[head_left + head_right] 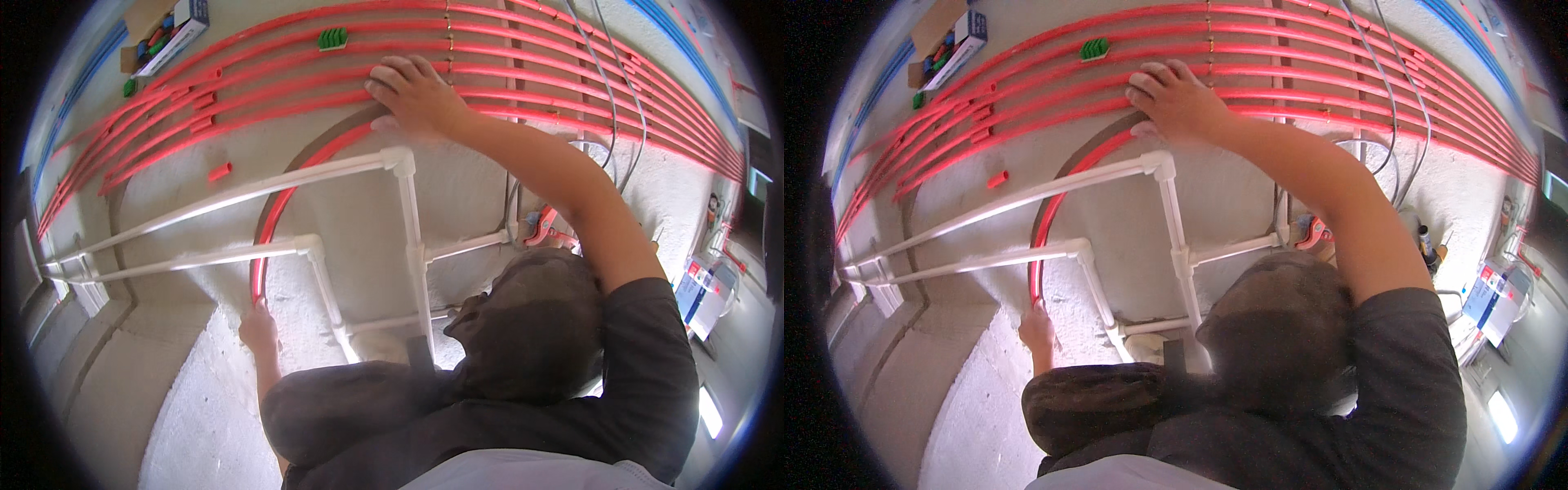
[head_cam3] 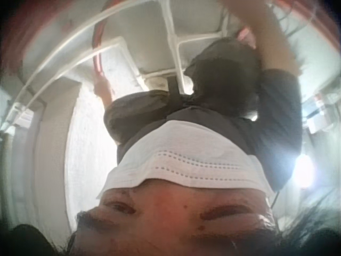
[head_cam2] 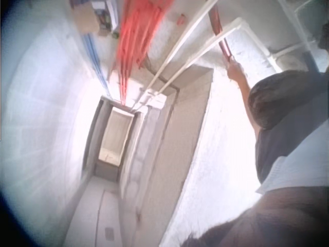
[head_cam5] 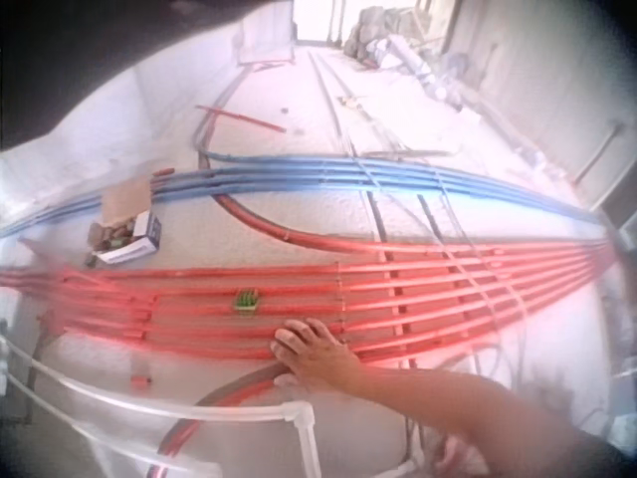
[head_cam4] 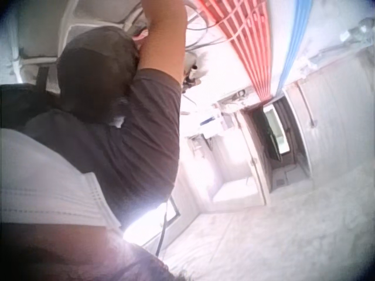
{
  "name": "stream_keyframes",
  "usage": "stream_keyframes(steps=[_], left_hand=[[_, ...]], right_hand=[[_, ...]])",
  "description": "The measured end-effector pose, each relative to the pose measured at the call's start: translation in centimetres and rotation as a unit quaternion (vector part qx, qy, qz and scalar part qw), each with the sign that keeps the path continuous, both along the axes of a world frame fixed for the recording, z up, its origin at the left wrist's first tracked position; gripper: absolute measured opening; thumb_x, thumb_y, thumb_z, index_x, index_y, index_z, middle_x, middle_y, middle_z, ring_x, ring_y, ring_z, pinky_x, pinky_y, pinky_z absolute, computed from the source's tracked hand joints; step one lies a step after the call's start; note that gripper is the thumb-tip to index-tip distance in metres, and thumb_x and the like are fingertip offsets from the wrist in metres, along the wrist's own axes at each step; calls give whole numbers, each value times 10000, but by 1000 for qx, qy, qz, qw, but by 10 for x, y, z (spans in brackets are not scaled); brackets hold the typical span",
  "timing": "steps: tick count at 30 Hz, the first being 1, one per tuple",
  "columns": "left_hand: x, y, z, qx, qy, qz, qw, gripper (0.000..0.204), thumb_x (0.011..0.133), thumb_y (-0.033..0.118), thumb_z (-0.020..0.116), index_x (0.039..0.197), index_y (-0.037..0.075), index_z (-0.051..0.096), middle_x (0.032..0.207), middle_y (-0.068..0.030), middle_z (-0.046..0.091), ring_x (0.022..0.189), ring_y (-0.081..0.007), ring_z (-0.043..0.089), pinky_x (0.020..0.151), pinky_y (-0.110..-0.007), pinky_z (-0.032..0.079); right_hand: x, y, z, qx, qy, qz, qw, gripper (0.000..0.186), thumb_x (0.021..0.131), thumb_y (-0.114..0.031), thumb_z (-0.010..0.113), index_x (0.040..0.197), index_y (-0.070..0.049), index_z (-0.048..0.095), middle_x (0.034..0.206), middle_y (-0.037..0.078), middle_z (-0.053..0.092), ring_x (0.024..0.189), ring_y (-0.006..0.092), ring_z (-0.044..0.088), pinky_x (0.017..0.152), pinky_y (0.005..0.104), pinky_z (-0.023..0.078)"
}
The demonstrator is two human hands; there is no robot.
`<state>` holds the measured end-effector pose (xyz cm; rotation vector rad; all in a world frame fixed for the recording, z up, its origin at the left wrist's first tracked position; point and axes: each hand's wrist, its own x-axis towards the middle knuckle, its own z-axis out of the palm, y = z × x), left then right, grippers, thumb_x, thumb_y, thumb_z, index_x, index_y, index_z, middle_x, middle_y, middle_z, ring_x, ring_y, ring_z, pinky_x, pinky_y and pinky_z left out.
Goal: The person installs red and blue plastic pipes along a wall. They use a power drill to create holes, a hammer to secure clips, and pliers to cut and adjust the pipes. The person arranges the pipes in parallel lines and secures them with clips.
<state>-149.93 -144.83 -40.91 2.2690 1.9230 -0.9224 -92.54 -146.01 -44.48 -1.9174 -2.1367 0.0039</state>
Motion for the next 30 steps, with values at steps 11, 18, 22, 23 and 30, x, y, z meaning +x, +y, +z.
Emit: stream_keyframes(steps=[11,18,22,23,30], left_hand=[[-18,-9,-16,82,-25,31,996,452,1058,511,508,1070,118,730,947,-214,723,848,-437,723,758,-552,569],[-22,-14,-25,88,-4,18,996,436,1054,509,522,1163,113,668,943,-202,714,857,-441,713,760,-555,569],[-19,-10,-37,64,15,-3,998,395,1066,460,511,1075,126,721,931,-196,712,827,-427,716,718,-532,584],[-10,-12,-32,75,-34,-25,996,370,1068,429,508,1025,150,747,927,-188,716,817,-416,721,703,-526,588],[-18,-18,-27,64,22,-2,998,462,1081,481,463,1049,86,701,919,-181,708,801,-418,724,725,-554,571]], right_hand=[[30,-49,-21,61,-10,24,998,319,891,-378,744,1117,-156,705,1213,14,615,1252,270,526,1095,477,404],[11,-51,-27,92,-39,-31,995,285,890,-413,735,1013,-159,700,1154,8,610,1228,258,530,1066,496,403],[17,-61,-33,87,-49,-74,992,296,881,-403,758,1022,-149,703,1150,26,610,1199,272,550,1022,486,415],[19,-62,-31,85,-60,-83,991,307,877,-397,770,1039,-144,707,1150,35,611,1185,280,560,1006,481,420],[50,-110,-12,162,124,-179,963,256,896,-169,746,1144,-143,687,1191,63,633,1184,315,566,1044,459,392]])
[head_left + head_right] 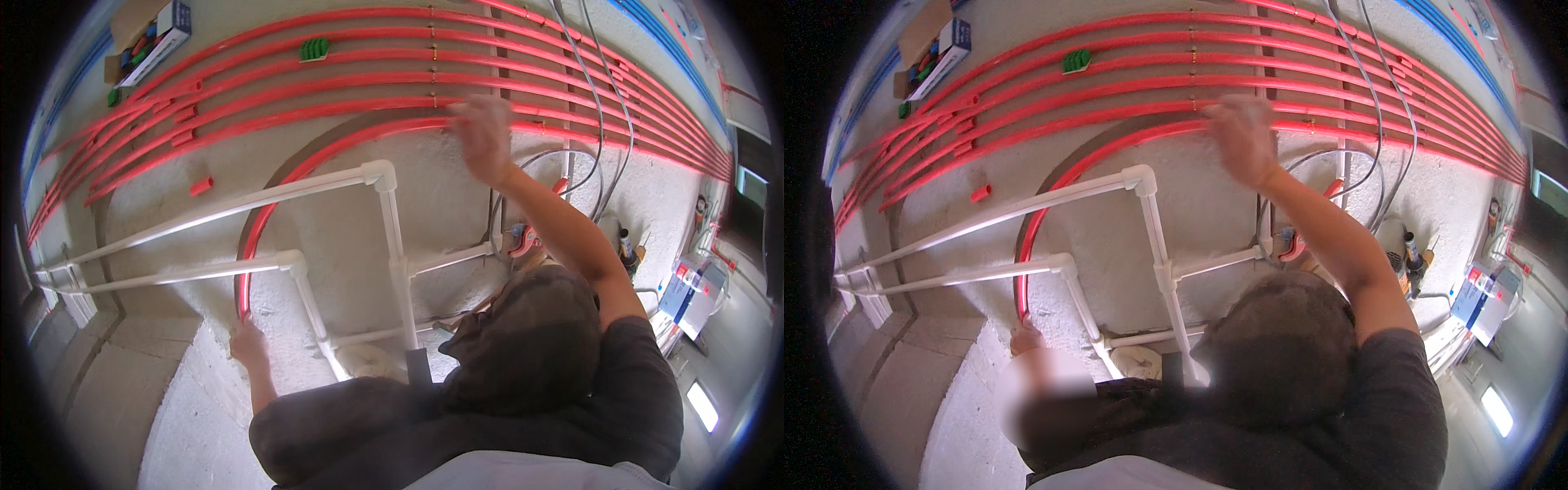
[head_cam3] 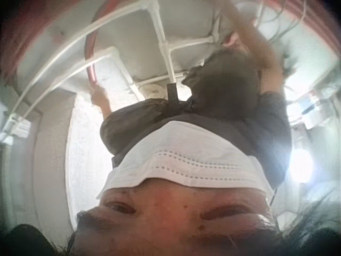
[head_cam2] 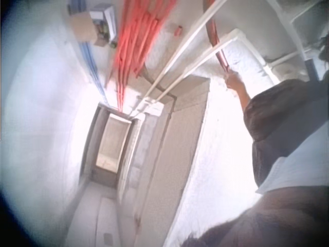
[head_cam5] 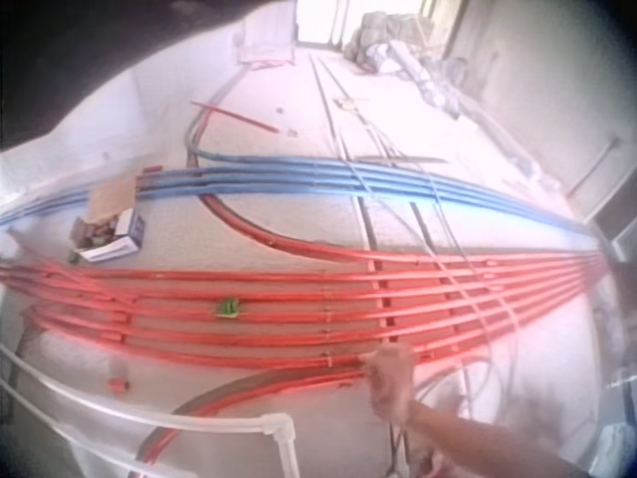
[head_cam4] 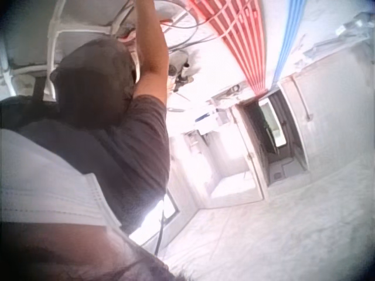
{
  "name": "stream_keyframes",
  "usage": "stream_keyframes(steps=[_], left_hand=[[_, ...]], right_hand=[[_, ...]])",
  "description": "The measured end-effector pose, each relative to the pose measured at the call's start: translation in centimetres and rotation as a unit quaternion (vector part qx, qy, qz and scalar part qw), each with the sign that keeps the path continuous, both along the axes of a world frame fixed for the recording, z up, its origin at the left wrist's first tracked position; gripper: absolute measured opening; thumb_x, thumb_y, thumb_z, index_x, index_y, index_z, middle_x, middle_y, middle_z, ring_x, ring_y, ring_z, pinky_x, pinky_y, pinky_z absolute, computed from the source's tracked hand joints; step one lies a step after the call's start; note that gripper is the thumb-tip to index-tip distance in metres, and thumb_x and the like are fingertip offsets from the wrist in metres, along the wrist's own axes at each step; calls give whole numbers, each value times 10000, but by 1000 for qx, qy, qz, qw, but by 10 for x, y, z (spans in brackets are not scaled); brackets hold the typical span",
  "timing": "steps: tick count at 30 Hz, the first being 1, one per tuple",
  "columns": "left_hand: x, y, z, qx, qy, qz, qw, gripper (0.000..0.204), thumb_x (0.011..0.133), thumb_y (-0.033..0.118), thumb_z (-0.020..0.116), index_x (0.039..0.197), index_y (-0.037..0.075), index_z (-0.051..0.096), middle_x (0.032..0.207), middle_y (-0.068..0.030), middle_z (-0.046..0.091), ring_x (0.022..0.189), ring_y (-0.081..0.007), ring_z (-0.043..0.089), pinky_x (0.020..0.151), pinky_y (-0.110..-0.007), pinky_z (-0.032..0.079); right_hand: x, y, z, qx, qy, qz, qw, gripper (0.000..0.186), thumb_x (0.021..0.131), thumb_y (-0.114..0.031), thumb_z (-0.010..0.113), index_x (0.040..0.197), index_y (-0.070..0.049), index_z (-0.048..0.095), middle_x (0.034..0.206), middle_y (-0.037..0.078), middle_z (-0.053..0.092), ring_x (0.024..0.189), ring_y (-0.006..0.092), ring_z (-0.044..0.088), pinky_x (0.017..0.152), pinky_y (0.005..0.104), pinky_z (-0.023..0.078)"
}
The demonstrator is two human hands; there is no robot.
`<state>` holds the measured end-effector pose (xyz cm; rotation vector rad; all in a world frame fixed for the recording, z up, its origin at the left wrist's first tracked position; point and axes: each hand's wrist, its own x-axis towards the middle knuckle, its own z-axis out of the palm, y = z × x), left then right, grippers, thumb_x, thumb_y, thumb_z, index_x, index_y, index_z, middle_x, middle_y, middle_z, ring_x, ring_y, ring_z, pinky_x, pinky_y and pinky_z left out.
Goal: The person installs red and blue plastic pipes along a wall. They use a power drill to create holes, a hammer to secure clips, and pliers to cut and adjust the pipes. The person arranges the pipes in parallel lines and secures them with clips.
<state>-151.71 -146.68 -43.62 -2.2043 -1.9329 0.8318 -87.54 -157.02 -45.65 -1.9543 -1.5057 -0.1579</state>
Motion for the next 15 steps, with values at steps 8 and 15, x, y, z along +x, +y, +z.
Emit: stream_keyframes(steps=[8,15], left_hand=[[2,14,5,-90,48,44,994,469,1098,435,425,1126,54,697,957,-237,707,860,-467,710,778,-576,559],[8,24,9,-116,38,47,991,643,1097,497,389,916,-24,718,875,-265,723,880,-489,710,785,-576,553]], right_hand=[[30,-22,-22,-88,-39,-196,976,236,888,-100,663,1120,-141,663,1175,46,654,1178,270,578,1023,439,379],[31,-19,-13,-112,-51,-202,972,309,864,-38,631,1150,-152,653,1184,47,656,1154,282,589,1031,451,371]])
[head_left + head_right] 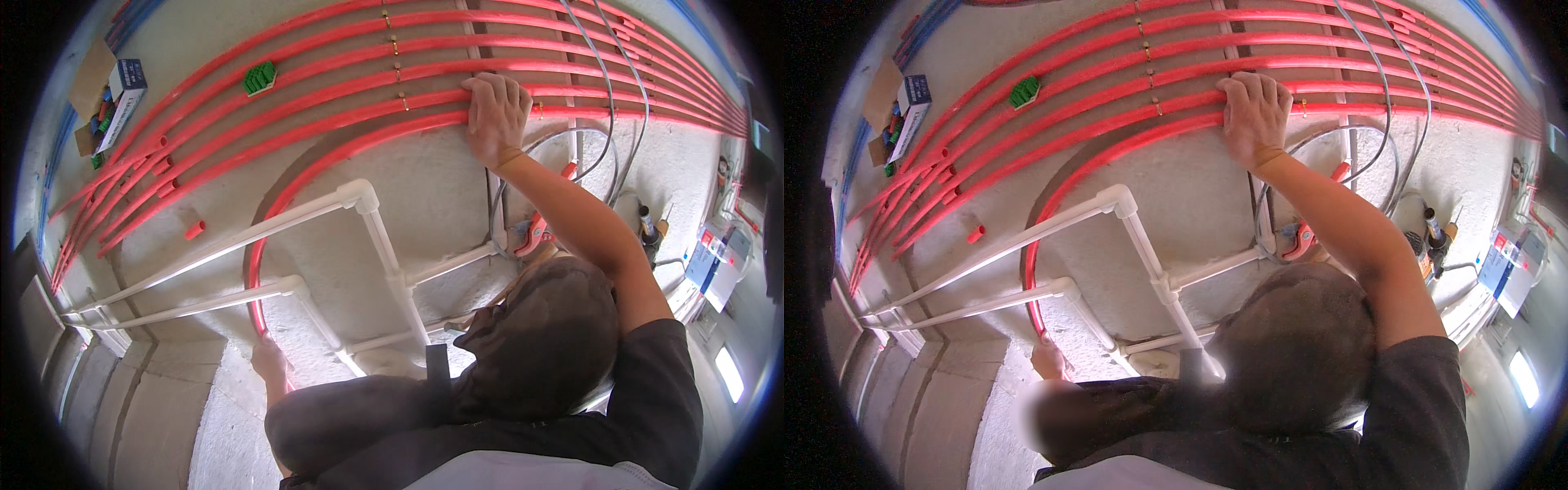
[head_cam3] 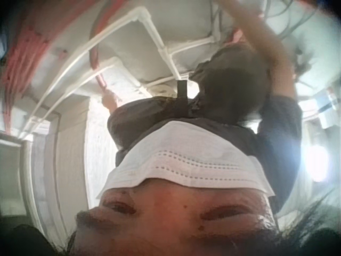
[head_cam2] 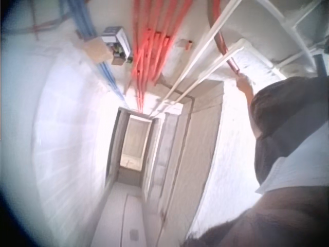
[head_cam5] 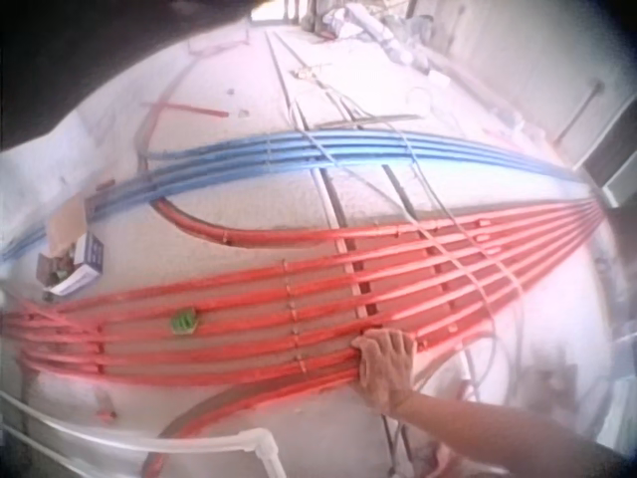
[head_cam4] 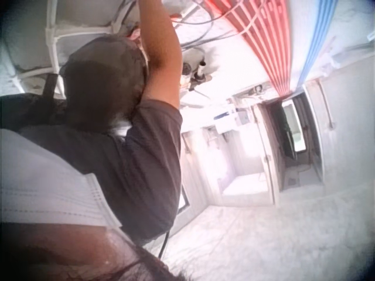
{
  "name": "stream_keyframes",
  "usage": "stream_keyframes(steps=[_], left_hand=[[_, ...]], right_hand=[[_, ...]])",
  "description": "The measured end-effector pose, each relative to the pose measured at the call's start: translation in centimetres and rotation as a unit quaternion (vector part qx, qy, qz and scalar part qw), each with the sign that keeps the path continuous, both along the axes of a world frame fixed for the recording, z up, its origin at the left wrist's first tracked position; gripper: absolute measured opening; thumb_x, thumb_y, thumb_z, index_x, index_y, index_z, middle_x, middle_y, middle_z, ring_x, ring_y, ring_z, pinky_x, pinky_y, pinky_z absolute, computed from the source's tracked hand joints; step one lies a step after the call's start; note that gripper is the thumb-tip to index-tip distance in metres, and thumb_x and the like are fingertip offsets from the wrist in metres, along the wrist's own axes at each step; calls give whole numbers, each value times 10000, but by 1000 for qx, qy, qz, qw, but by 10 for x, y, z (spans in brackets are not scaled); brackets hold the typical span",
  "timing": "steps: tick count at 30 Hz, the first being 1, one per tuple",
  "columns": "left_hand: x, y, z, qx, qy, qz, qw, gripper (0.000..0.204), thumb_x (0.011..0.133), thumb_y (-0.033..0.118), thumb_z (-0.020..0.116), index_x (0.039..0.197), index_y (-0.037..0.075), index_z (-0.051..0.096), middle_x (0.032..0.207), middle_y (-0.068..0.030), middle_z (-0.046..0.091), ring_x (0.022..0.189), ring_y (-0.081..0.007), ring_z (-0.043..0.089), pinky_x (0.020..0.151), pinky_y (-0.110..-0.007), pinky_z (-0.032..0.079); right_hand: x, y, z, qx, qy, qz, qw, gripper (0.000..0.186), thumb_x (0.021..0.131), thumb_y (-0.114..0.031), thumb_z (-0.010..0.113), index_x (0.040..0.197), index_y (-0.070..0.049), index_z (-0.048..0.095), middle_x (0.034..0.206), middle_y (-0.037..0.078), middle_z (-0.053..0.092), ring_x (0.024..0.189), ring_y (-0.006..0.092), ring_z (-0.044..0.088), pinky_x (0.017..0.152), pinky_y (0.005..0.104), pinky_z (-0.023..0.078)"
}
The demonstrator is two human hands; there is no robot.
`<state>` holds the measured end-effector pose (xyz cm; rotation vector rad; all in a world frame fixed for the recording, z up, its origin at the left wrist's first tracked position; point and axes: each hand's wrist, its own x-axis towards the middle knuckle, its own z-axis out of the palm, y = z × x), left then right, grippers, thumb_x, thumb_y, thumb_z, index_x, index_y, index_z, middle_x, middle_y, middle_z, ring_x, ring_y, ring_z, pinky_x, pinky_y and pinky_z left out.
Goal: The person installs red and blue plastic pipes along a wall. They use a power drill to create holes, a hammer to secure clips, and pliers to cut and adjust the pipes. The person arranges the pipes in parallel lines and secures them with clips.
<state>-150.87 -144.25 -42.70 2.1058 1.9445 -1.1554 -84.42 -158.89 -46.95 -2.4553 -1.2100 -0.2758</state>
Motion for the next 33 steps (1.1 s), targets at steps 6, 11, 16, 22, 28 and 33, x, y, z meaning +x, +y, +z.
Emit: stream_keyframes(steps=[6,11,16,22,28,33], left_hand=[[1,15,13,-76,-12,-11,997,625,1096,489,402,956,-21,735,870,-290,723,880,-505,705,813,-603,530],[6,13,25,-48,-31,17,998,615,1087,492,420,971,-21,739,893,-306,724,916,-514,700,844,-606,526],[11,14,13,-66,-1,12,998,661,1087,513,388,969,-28,750,907,-308,728,936,-513,702,865,-600,531],[3,8,16,-33,-3,-8,999,700,1088,532,368,935,-26,761,894,-298,737,913,-490,726,855,-584,557],[5,8,5,-25,-15,-17,999,715,1090,547,373,931,-23,772,879,-286,742,883,-482,736,842,-559,573],[5,1,11,-10,-16,-16,1000,687,1094,527,387,917,-14,772,854,-287,735,875,-483,733,823,-561,569]], right_hand=[[0,1,5,-6,10,11,1000,338,843,-40,649,1161,-154,649,1186,39,649,1161,275,587,1039,452,371],[-1,4,4,4,26,7,1000,348,870,-58,654,1204,-149,628,1211,50,638,1173,283,582,1049,454,368],[2,-6,3,52,45,11,998,331,886,-99,662,1211,-126,601,1254,78,615,1200,294,564,1059,461,360],[-4,0,3,28,33,27,999,338,845,-99,676,1166,-154,586,1259,56,592,1232,297,535,1069,489,346],[-1,-14,-7,12,-10,150,989,325,896,-235,724,1196,-162,623,1247,58,595,1261,289,521,1073,501,347],[-43,0,14,-63,35,157,985,456,890,-390,764,1247,-132,645,1252,62,614,1242,289,535,1092,501,351]])
